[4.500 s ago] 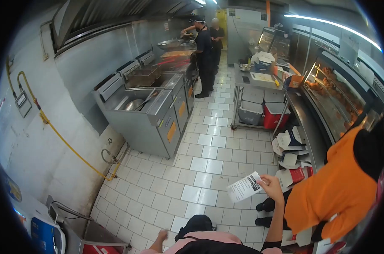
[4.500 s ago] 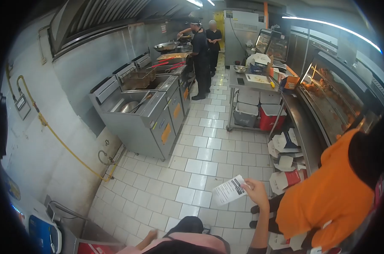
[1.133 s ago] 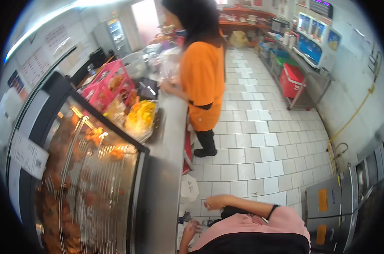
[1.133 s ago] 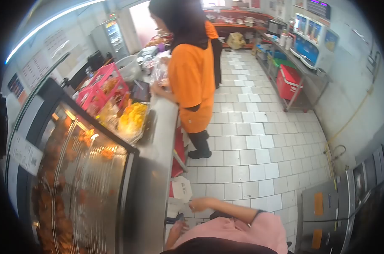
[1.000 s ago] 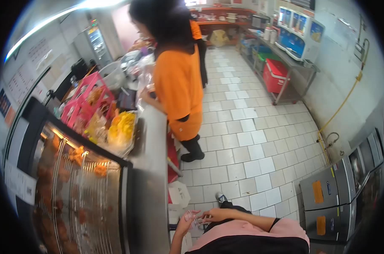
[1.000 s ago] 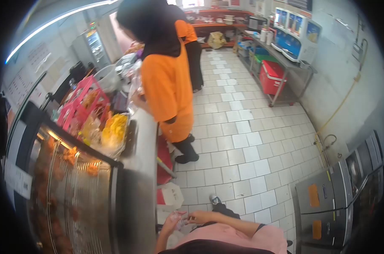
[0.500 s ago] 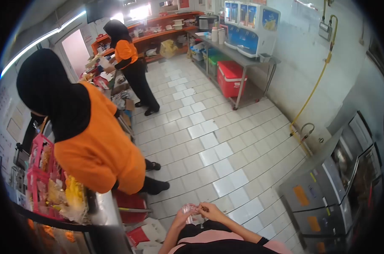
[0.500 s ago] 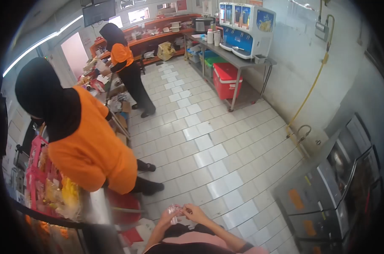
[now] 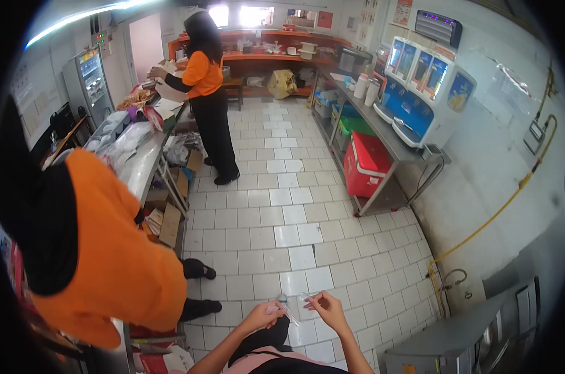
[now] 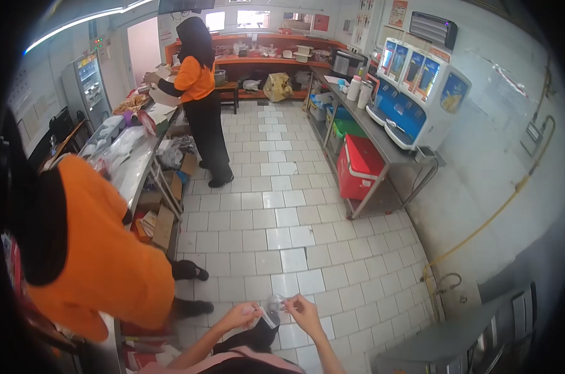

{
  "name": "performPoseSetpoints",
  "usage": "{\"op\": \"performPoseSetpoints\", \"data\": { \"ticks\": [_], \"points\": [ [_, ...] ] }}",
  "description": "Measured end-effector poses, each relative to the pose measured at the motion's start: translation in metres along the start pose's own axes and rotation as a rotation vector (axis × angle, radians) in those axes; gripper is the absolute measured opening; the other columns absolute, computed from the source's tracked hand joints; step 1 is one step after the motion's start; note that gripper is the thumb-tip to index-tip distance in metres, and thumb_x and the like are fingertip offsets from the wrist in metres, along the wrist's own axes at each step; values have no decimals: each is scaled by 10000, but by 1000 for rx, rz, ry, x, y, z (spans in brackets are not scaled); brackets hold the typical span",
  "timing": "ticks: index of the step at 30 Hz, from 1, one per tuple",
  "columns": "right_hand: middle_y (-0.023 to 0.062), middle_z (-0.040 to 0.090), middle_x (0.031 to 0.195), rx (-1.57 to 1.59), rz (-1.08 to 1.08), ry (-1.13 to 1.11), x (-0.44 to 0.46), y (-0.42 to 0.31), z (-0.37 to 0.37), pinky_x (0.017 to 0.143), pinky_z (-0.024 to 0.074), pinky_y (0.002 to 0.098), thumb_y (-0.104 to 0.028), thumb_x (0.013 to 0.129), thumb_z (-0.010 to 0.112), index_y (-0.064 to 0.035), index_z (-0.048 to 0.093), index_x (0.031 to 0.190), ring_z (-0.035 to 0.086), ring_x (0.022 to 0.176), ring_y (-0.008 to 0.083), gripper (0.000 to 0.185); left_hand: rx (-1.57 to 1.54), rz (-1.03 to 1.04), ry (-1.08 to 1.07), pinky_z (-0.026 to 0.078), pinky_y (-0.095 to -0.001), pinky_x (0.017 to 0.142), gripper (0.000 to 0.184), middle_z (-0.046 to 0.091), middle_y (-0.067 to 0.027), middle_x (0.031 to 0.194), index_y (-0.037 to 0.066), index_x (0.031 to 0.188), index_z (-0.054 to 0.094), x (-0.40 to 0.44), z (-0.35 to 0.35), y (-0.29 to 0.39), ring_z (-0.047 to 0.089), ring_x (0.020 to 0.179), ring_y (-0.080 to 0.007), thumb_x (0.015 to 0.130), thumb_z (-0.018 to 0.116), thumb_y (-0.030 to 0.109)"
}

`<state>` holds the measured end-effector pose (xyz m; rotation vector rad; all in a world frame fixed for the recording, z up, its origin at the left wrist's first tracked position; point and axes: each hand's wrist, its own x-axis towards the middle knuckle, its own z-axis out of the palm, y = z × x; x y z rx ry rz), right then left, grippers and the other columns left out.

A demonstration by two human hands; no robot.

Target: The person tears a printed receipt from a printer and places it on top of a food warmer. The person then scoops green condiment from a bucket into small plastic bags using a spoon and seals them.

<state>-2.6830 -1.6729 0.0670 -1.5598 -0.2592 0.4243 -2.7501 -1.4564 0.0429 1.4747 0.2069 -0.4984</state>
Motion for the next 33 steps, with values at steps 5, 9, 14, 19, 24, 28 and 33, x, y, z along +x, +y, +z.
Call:
{"op": "performPoseSetpoints", "data": {
  "ticks": [5, 9, 14, 19, 24, 28, 33],
  "points": [
    [133, 617, 833, -853, -357, 178, 104, -43, -35, 634, 506, 292, -123, 826, 667, 4, 574, 924, 635, 752, 203, 185, 298, 132, 47, 420, -251, 495, 257, 569, -28, 610, 81, 884, 615, 115, -24, 88, 525, 512, -107, 874, 613, 338],
    [110, 622, 811, -568, -97, -14, 178, -61, -55, 613, 488, 262, -111, 810, 684, -3, 606, 895, 628, 725, 167, 158, 414, 445, -60, 466, -319, 694, 279, 656, -106, 821, 77, 900, 612, 217, -46, 144, 603, 747, -219, 855, 615, 352],
    [61, 652, 855, -82, 33, -13, 292, -52, -77, 663, 482, 247, -82, 876, 607, 41, 632, 930, 617, 769, 126, 136, 457, 446, -285, 457, -336, 702, 292, 635, -119, 818, 46, 868, 560, 313, -102, 224, 590, 753, -244, 857, 600, 335],
    [64, 648, 832, -47, 10, -158, 436, -51, -101, 675, 480, 237, -82, 882, 600, 31, 632, 930, 613, 756, 116, 127, 558, 419, -477, 456, -339, 705, 304, 630, -128, 828, 43, 873, 550, 429, -183, 293, 590, 771, -247, 878, 580, 346],
    [52, 614, 744, -276, -176, -193, 592, -103, -102, 657, 479, 234, -41, 859, 598, 30, 589, 906, 607, 699, 93, 85, 533, 422, -254, 458, -349, 692, 312, 613, -138, 803, 53, 908, 531, 516, -243, 369, 588, 746, -277, 886, 569, 362],
    [69, 598, 756, -248, -236, -237, 713, -143, -87, 639, 468, 241, -21, 860, 571, 26, 585, 910, 596, 682, 109, 69, 573, 449, 149, 458, -349, 684, 248, 617, -142, 819, 68, 938, 560, 534, -291, 433, 595, 757, -296, 865, 595, 303],
    [105, 544, 721, -419, -430, -360, 853, -169, -54, 569, 436, 278, -36, 857, 565, 7, 579, 853, 534, 599, 173, 45, 471, 476, 490, 464, -351, 649, 221, 620, -112, 822, 49, 883, 585, 604, -363, 443, 597, 737, -328, 867, 593, 268]
  ]
}}
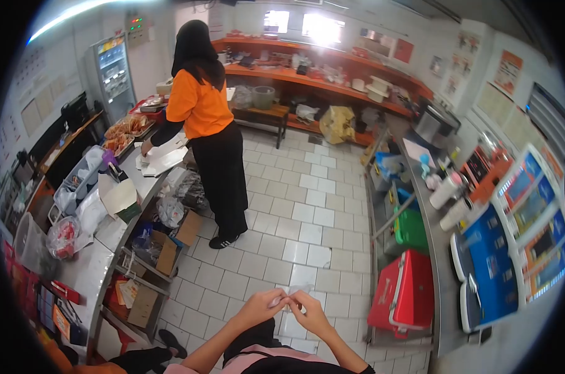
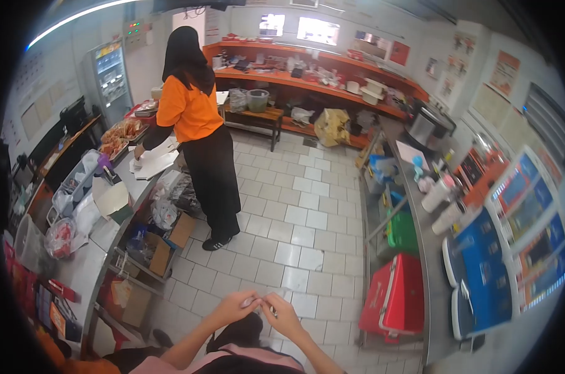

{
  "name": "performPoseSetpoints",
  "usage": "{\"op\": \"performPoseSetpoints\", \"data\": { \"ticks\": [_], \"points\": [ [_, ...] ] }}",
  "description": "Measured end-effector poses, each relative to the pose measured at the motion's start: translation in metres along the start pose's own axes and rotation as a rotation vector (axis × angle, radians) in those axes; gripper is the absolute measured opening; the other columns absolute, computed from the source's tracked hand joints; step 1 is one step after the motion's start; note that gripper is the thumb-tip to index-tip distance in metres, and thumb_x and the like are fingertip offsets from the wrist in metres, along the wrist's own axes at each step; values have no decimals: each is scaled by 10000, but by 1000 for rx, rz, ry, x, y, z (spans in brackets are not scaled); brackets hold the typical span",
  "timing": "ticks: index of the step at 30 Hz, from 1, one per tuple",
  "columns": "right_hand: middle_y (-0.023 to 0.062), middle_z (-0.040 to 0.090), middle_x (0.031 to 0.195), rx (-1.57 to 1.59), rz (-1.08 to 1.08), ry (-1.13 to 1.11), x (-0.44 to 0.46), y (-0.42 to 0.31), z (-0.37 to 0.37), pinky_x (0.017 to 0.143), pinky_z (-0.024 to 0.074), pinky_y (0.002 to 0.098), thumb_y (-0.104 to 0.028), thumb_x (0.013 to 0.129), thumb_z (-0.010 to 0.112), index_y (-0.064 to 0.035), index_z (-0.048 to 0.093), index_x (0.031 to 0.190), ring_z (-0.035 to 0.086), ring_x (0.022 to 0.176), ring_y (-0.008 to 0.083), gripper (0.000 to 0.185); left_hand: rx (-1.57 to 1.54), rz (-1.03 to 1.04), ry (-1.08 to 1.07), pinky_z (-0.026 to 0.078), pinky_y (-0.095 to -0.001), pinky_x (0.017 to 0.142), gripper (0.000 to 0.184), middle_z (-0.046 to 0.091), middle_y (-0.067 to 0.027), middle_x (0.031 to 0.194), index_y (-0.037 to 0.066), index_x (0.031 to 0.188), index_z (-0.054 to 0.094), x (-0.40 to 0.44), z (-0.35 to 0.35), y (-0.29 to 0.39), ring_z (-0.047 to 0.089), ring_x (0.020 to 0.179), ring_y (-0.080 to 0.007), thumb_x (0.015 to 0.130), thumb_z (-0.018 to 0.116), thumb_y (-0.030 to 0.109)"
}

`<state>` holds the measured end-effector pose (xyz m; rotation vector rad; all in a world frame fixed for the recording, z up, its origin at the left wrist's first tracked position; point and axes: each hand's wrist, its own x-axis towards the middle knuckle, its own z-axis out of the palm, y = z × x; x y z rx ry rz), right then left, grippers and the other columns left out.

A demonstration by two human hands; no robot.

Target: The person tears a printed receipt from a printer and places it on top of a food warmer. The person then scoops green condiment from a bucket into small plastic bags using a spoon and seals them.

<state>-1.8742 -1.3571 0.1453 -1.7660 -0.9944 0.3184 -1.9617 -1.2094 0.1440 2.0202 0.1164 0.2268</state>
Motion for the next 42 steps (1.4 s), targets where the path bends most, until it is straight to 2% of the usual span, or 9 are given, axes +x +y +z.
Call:
{"op": "performPoseSetpoints", "data": {
  "ticks": [5, 14, 20, 23, 32, 34, 36, 38, 42],
  "points": [
    [91, 531, 648, -102, 7, 17, 119, 66, 0, 492, 404, 290, -83, 818, 595, -14, 558, 770, 505, 518, 182, 92, 595, 105, 216, 464, -355, 492, 181, 583, -58, 734, 100, 839, 547, 104, -22, -47, 605, 609, -271, 814, 621, 264],
    [69, 533, 662, -487, -33, 321, 337, 114, -76, 458, 412, 342, -131, 778, 596, -65, 526, 717, 546, 513, 245, 114, 575, 320, 208, 458, -320, 450, 224, 559, -33, 711, 110, 796, 524, 352, -105, -67, 596, 559, -227, 777, 644, 297],
    [64, 567, 811, -311, 46, 300, 465, 158, -118, 487, 449, 337, -29, 725, 637, -47, 533, 739, 573, 572, 253, 107, 484, 154, 98, 479, -405, 517, 235, 611, -94, 719, 70, 798, 540, 496, -141, -83, 606, 616, -312, 809, 603, 296],
    [91, 609, 967, -353, -147, 279, 535, 198, -135, 578, 502, 342, 18, 763, 606, -44, 627, 878, 629, 695, 257, 132, 413, 46, 82, 471, -434, 536, 248, 620, -135, 740, 51, 804, 546, 572, -150, -110, 601, 642, -351, 828, 582, 295],
    [96, 591, 943, 310, 96, 38, 765, 289, -209, 726, 578, 268, 68, 791, 619, 38, 650, 960, 632, 862, 175, 175, 230, -189, 44, 478, -406, 631, 268, 618, -194, 758, 41, 911, 593, 801, -216, -134, 606, 729, -377, 850, 587, 302],
    [92, 575, 982, 375, 70, -13, 814, 296, -226, 742, 578, 279, 76, 785, 626, 38, 651, 972, 632, 877, 185, 193, 155, -199, 295, 480, -385, 671, 254, 617, -192, 806, 37, 922, 583, 838, -236, -148, 609, 749, -365, 863, 592, 284],
    [76, 561, 989, 381, 45, -55, 860, 307, -237, 753, 569, 263, 65, 780, 645, 15, 653, 1011, 628, 882, 168, 237, 222, -97, 447, 466, -322, 547, 238, 635, -138, 907, 52, 984, 564, 865, -248, -184, 586, 593, -254, 897, 562, 274],
    [65, 551, 957, 293, -16, -154, 907, 315, -251, 752, 550, 241, 31, 759, 686, -9, 649, 1053, 610, 818, 136, 299, -547, -367, 618, 356, -229, 412, 250, 622, -68, 953, 64, 1064, 541, 896, -262, -208, 451, 478, -99, 922, 537, 270],
    [41, 556, 883, 96, -148, -104, 1004, 341, -266, 643, 477, 241, -77, 727, 749, -70, 656, 1081, 547, 656, 122, 367, -1038, -501, 402, 232, -178, 369, 269, 585, -21, 945, 47, 1116, 515, 964, -309, -241, 315, 474, -5, 934, 528, 244]
  ]
}}
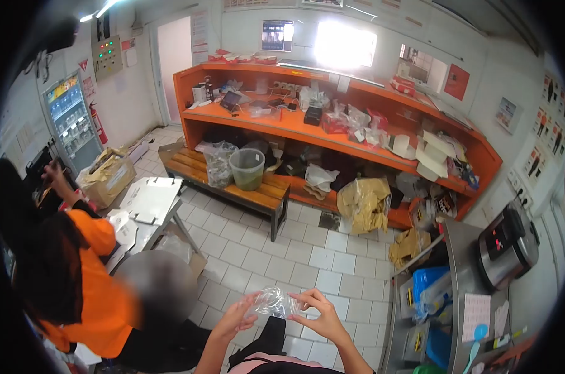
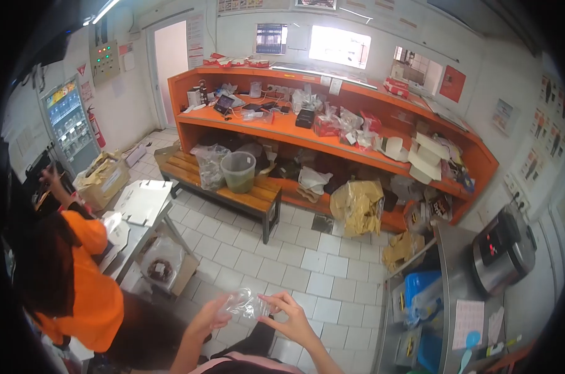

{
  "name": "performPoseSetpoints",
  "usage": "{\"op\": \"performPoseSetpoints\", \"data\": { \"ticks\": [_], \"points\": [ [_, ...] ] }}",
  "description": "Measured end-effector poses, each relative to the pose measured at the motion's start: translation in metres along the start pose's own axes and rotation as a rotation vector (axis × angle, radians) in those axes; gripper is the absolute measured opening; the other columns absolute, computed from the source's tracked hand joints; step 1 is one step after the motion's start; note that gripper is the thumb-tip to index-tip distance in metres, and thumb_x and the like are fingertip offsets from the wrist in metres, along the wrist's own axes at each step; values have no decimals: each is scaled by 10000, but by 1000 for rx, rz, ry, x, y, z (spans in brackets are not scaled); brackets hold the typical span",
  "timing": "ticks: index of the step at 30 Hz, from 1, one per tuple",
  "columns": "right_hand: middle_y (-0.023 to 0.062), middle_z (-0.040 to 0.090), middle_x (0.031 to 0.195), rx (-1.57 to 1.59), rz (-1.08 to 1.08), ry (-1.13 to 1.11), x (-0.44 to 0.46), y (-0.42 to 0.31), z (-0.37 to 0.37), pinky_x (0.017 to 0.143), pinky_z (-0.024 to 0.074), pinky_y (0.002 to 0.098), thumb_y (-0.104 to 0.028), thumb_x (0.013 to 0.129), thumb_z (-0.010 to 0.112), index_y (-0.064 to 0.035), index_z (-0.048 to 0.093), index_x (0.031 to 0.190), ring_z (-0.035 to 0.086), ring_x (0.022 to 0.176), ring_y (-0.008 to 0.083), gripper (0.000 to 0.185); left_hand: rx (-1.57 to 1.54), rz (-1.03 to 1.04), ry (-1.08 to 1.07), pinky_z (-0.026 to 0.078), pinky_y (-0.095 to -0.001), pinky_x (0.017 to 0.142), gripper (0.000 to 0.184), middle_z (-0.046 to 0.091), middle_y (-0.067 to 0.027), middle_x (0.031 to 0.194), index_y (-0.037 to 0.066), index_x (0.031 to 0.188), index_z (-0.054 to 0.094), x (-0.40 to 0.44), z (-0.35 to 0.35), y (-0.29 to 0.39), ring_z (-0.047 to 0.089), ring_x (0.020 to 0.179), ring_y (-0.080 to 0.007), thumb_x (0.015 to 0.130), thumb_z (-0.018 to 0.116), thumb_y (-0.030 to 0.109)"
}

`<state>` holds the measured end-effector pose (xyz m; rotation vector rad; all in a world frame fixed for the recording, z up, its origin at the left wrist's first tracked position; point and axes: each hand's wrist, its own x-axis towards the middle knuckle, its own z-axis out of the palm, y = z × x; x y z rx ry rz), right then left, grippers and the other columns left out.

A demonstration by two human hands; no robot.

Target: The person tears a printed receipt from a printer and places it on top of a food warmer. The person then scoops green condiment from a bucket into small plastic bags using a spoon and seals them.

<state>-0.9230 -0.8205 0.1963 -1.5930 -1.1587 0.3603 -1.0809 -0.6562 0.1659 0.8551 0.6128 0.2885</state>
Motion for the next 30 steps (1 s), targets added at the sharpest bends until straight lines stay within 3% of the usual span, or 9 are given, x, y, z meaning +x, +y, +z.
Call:
{"op": "performPoseSetpoints", "data": {
  "ticks": [2, 6, 10, 12, 17, 21, 24, 27, 30],
  "points": [
    [47, 569, 855, 12, 45, 20, 39, 36, -8, 635, 468, 239, -80, 719, 755, -58, 656, 1074, 543, 663, 124, 370, -13, -158, -219, 231, -188, 370, 270, 600, -27, 868, 8, 1090, 543, 53, -9, 8, 319, 467, -11, 919, 559, 216],
    [55, 597, 781, -16, 110, 80, 122, 76, -33, 636, 456, 240, -83, 696, 768, -27, 653, 1055, 527, 670, 126, 381, 69, -63, -131, 225, -185, 373, 257, 625, -24, 782, -8, 1037, 584, 150, 11, 44, 326, 465, -10, 898, 592, 208],
    [55, 595, 813, -153, 133, 132, 200, 104, -69, 646, 460, 240, -82, 689, 772, -31, 649, 1065, 529, 674, 123, 399, 511, 115, -75, 333, -183, 465, 224, 657, -31, 759, 11, 924, 636, 245, 49, 95, 453, 522, -38, 868, 630, 227],
    [50, 595, 867, -120, 141, 156, 233, 121, -85, 652, 464, 244, -74, 688, 771, -44, 646, 1081, 528, 686, 120, 414, 736, 464, -5, 405, -205, 562, 219, 668, -23, 778, 18, 893, 646, 294, 52, 101, 528, 618, -58, 865, 634, 235],
    [54, 578, 973, 100, 214, -103, 307, 174, -97, 727, 480, 264, -128, 708, 763, -109, 613, 1174, 564, 839, 153, 489, 680, 237, -23, 453, -241, 661, 244, 663, -47, 763, 2, 904, 647, 374, 51, 136, 580, 705, -97, 868, 630, 243],
    [50, 563, 999, 74, 274, -213, 381, 217, -101, 753, 472, 275, -178, 747, 737, -144, 603, 1193, 563, 836, 165, 467, 612, 87, 73, 461, -243, 694, 289, 662, -64, 771, -14, 914, 636, 448, 38, 148, 591, 716, -121, 857, 643, 269],
    [51, 558, 989, 128, 274, -241, 443, 264, -114, 760, 466, 270, -181, 742, 741, -140, 599, 1196, 561, 831, 161, 478, 609, 306, 135, 458, -245, 656, 278, 659, -52, 734, 4, 886, 645, 504, 50, 168, 590, 687, -129, 844, 659, 279],
    [50, 568, 973, 114, 315, -300, 520, 293, -139, 756, 474, 283, -159, 741, 738, -135, 607, 1184, 567, 828, 158, 463, 971, 225, 75, 463, -264, 640, 232, 661, -70, 735, 27, 906, 651, 557, 53, 206, 606, 683, -141, 859, 638, 254],
    [52, 577, 962, 65, 300, -392, 591, 315, -155, 756, 483, 299, -158, 745, 734, -137, 606, 1184, 573, 828, 173, 458, 970, 134, 39, 474, -293, 647, 181, 660, -106, 749, 38, 940, 651, 605, 53, 245, 637, 719, -198, 867, 610, 198]
  ]
}}
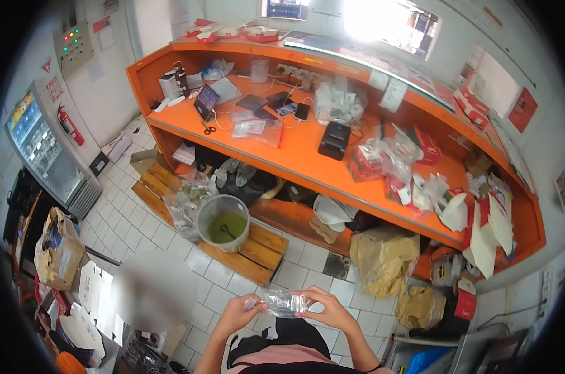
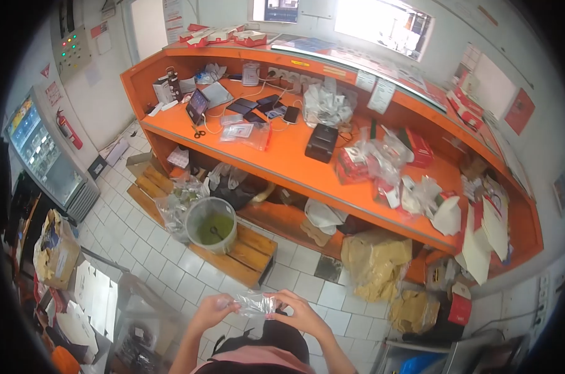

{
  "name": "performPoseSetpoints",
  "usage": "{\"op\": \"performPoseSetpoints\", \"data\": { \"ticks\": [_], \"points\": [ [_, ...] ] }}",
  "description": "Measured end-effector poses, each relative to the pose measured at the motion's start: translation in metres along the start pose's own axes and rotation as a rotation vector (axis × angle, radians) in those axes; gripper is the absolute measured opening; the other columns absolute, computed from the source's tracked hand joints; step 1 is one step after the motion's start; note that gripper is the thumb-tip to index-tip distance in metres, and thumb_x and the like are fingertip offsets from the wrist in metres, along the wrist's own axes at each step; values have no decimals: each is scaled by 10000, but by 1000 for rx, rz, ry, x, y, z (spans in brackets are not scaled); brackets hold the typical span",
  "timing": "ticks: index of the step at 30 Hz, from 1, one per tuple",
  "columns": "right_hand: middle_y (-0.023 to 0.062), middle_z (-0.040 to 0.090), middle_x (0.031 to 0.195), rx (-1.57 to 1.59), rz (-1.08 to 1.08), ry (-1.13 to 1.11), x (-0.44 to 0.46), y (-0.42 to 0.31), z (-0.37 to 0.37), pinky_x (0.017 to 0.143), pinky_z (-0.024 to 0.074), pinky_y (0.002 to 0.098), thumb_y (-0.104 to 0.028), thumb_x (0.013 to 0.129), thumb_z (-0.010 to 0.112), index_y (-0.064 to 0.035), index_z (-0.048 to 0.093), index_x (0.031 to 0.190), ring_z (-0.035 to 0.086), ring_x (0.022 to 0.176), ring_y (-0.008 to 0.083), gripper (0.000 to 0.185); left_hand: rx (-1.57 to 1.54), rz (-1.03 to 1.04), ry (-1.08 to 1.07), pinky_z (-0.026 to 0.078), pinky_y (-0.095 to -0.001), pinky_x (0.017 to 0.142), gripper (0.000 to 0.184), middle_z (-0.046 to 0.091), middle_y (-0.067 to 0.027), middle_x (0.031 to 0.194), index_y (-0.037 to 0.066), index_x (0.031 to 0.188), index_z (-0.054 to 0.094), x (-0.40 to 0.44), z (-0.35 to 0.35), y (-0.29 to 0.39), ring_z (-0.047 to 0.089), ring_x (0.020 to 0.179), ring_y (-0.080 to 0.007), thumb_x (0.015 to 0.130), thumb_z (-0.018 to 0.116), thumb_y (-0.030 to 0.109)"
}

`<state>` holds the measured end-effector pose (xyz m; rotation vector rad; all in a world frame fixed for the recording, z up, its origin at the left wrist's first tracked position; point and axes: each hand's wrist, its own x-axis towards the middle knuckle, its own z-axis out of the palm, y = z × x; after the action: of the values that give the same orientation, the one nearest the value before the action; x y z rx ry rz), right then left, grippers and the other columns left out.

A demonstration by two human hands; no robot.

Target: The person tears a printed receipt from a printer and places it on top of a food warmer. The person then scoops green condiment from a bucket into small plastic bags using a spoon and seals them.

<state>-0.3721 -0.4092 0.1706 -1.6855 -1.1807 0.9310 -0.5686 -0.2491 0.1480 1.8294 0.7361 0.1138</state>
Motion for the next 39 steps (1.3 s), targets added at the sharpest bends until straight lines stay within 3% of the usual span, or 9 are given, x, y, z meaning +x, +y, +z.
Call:
{"op": "performPoseSetpoints", "data": {
  "ticks": [4, 6, 7, 9, 14, 25, 30, 35, 39],
  "points": [
    [77, 547, 978, -168, -34, -131, 89, -1, -25, 753, 477, 321, -241, 790, 695, -132, 562, 1218, 574, 828, 210, 462, 63, 36, 85, 496, -316, 666, 287, 654, -117, 957, 55, 1079, 599, 47, -24, 12, 643, 812, -260, 814, 644, 153],
    [96, 528, 1038, -280, -148, -174, 120, 12, -22, 792, 466, 357, -258, 809, 666, -97, 545, 1193, 570, 899, 259, 433, 392, -60, 319, 515, -353, 680, 518, 578, -102, 1157, 96, 1218, 506, 58, -29, 39, 614, 893, -304, 738, 692, 145],
    [103, 522, 1057, -413, -199, -231, 135, 15, -17, 814, 457, 373, -254, 812, 657, -82, 538, 1177, 557, 941, 279, 421, 349, 12, 237, 521, -379, 684, 685, 491, -78, 1276, 128, 1308, 403, 64, -34, 40, 603, 926, -303, 699, 717, 160],
    [115, 508, 1098, -518, -238, -361, 160, 13, -5, 873, 428, 406, -246, 815, 633, -53, 508, 1162, 513, 1030, 325, 416, 243, 127, 196, 518, -379, 671, 651, 505, -62, 1259, 114, 1300, 409, 81, -33, 40, 596, 940, -309, 728, 705, 207],
    [139, 521, 1063, -459, -77, -367, 207, 3, 0, 759, 484, 397, -184, 793, 648, -31, 495, 1149, 593, 879, 311, 416, 192, 157, 193, 519, -370, 624, 595, 499, -57, 1264, 113, 1299, 408, 127, -54, 17, 616, 864, -308, 785, 664, 269],
    [164, 542, 1051, -345, 208, -122, 271, -67, 49, 733, 492, 383, -93, 861, 567, -18, 517, 1143, 612, 861, 334, 295, 86, 498, -168, 529, -363, 602, 579, 538, -86, 1143, 93, 1274, 410, 200, -172, -43, 638, 738, -297, 804, 631, 348],
    [160, 523, 1117, -113, 277, -2, 300, -82, 82, 755, 498, 320, -34, 853, 588, -39, 438, 1266, 630, 864, 226, 440, 82, 234, -119, 503, -412, 751, 555, 520, -98, 1199, 140, 1283, 414, 206, -247, -91, 603, 915, -338, 809, 643, 318],
    [144, 553, 1122, -351, 284, -56, 339, -70, 86, 734, 496, 289, -39, 862, 586, -54, 432, 1284, 624, 865, 188, 449, -19, 14, 193, 495, -378, 710, 511, 590, -119, 1085, 89, 1201, 457, 190, -305, -128, 625, 835, -314, 782, 693, 263],
    [147, 634, 883, -323, 357, -156, 372, 10, 88, 679, 502, 382, -125, 843, 619, -7, 598, 1016, 641, 757, 295, 210, -126, -182, 373, 479, -324, 727, 441, 632, -110, 1039, 59, 1123, 512, 158, -316, -172, 636, 843, -264, 773, 713, 237]
  ]
}}
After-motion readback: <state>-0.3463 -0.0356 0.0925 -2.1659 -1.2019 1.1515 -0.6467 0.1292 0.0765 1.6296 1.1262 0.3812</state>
